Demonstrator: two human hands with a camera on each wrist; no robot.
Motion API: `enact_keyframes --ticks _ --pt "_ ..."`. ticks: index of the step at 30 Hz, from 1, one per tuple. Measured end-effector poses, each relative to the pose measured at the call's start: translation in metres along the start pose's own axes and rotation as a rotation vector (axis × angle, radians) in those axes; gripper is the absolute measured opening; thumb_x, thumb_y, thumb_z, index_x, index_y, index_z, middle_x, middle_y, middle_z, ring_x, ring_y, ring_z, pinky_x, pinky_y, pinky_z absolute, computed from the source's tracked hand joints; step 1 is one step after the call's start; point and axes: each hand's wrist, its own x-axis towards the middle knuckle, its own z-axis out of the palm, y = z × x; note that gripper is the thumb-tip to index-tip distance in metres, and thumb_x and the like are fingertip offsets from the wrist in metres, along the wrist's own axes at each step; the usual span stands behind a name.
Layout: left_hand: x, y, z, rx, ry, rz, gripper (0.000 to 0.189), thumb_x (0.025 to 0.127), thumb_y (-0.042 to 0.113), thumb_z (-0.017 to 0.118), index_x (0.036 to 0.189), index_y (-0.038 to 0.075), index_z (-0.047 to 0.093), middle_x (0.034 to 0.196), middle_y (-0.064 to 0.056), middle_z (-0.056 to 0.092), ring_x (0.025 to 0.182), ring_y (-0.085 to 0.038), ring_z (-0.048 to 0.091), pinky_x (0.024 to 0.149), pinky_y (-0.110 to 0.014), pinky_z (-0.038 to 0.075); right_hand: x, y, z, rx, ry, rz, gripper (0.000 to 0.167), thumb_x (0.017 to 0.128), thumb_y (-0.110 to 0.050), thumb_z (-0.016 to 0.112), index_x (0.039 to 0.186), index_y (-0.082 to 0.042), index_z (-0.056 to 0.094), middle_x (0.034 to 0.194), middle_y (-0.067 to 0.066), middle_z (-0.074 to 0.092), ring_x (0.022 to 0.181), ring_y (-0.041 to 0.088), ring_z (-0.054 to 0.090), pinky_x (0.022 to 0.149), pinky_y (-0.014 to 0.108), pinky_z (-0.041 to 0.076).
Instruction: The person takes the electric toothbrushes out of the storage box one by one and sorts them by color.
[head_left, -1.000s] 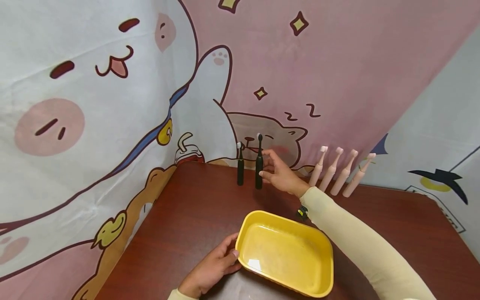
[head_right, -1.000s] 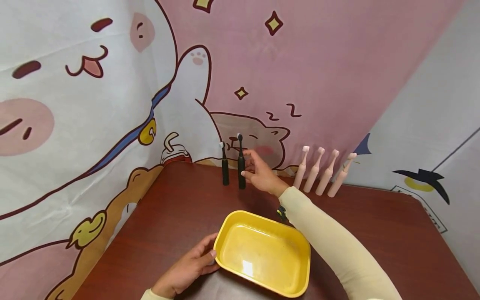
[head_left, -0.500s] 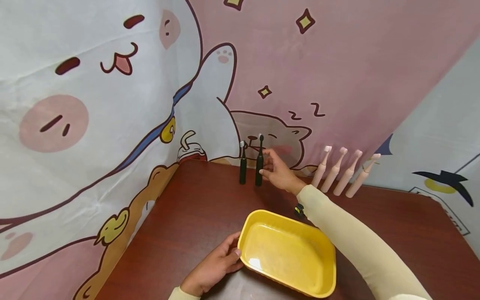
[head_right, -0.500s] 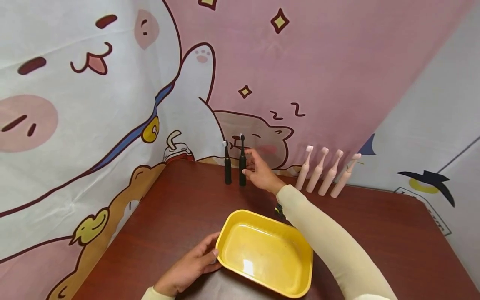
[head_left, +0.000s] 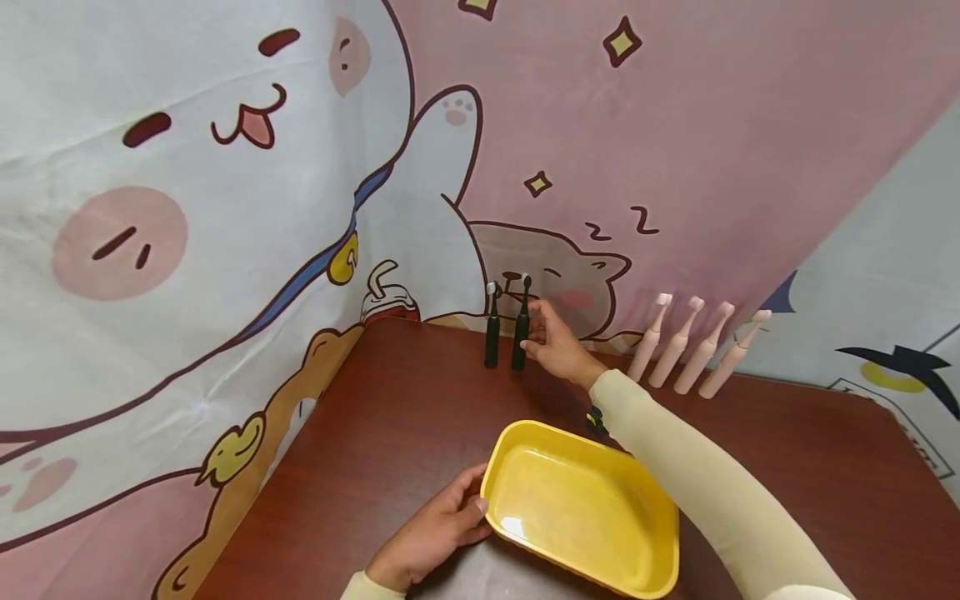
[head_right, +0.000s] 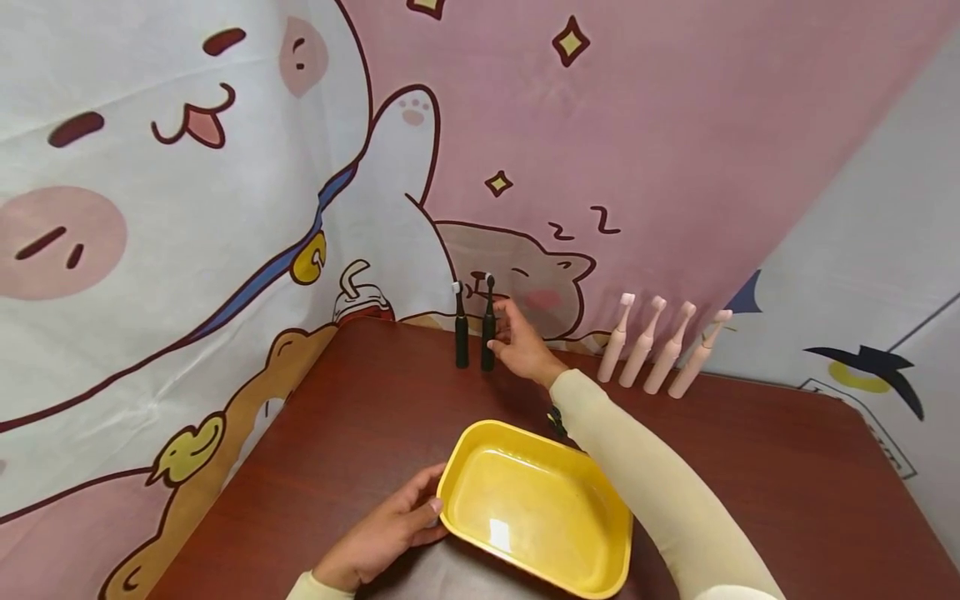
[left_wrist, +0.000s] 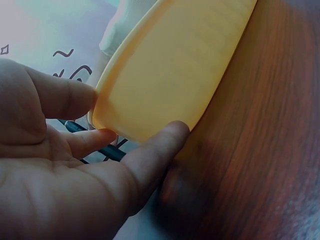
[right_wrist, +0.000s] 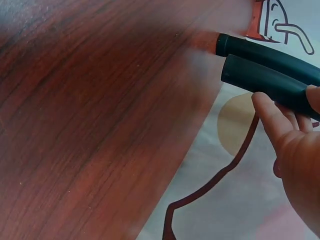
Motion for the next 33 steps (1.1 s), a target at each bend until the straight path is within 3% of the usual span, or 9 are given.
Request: enact_keyframes --ticks 6,23,33 --pt "0.0 0.0 -0.001 0.004 0.005 -0.003 0.053 0.114 0.01 0.042 0.165 0.004 0.028 0.159 -0.029 0.041 0.145 -0.041 0.047 0.113 -0.05 0.05 0.005 0.007 0.004 -0.015 0.011 -0.023 0.059 0.097 0.011 0.066 0.145 -0.01 0.038 0.121 0.023 0.054 0.105 0.035 0.065 0.08 0.033 0.059" --pt "0.001 0.001 -0.002 -0.014 -0.007 -0.011 0.054 0.114 0.014 0.045 0.165 0.006 0.029 0.161 -0.028 0.04 0.144 -0.04 0.048 0.112 -0.048 0.051 0.012 0.013 0.013 -0.104 0.049 -0.026 0.058 0.096 0.009 0.068 0.143 -0.011 0.04 0.121 0.023 0.058 0.109 0.038 0.067 0.086 0.041 0.06" --pt "0.0 0.002 -0.002 -0.02 -0.002 -0.023 0.054 0.114 0.014 0.046 0.165 0.006 0.031 0.162 -0.027 0.039 0.145 -0.04 0.048 0.111 -0.046 0.052 0.012 0.022 0.015 -0.09 0.035 -0.04 0.058 0.096 0.008 0.067 0.144 -0.011 0.039 0.124 0.024 0.059 0.114 0.04 0.066 0.086 0.042 0.06"
